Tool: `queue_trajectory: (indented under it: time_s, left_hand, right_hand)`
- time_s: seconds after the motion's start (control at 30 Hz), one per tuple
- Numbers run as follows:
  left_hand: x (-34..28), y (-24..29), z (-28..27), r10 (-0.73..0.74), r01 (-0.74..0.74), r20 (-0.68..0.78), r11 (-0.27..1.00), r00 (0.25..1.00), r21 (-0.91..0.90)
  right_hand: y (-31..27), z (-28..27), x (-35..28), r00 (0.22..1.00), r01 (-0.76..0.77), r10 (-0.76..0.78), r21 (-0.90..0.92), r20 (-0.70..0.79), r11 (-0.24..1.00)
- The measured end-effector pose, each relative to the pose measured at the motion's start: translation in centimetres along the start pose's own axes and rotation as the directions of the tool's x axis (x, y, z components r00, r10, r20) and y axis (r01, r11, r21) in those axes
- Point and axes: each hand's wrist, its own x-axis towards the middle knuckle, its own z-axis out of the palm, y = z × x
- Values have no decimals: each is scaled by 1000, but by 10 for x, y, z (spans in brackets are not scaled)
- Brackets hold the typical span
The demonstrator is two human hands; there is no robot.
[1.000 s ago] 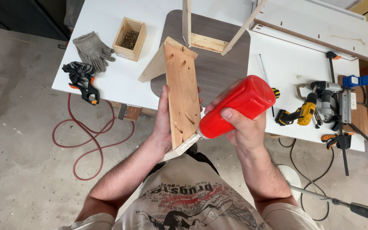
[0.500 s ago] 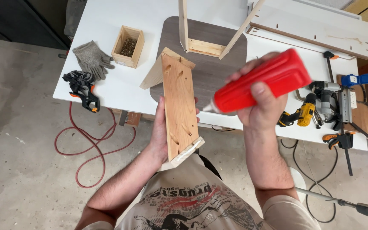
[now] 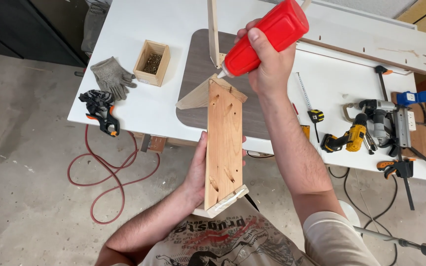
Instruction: Assembling a wooden furniture piece by measuring, applying glue, and drilling screws into the frame.
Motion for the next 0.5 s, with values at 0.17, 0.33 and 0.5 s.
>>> queue_trajectory:
  time_s: [0.17, 0.33, 0.5]
  left_hand:
    - [-1, -1, 2, -16, 16, 2, 1000, 1000, -14]
    - [0, -2, 0, 2, -2, 1, 1000, 1000, -4]
    - [0, 1, 0, 6, -6, -36, 1000, 999, 1]
  right_hand:
    - [-1, 5, -1, 999, -37, 37, -31, 7, 999]
    - [-1, 1, -6, 999, -48, 48, -45, 4, 998]
    - [-3, -8, -9, 1000, -27, 27, -59, 4, 998]
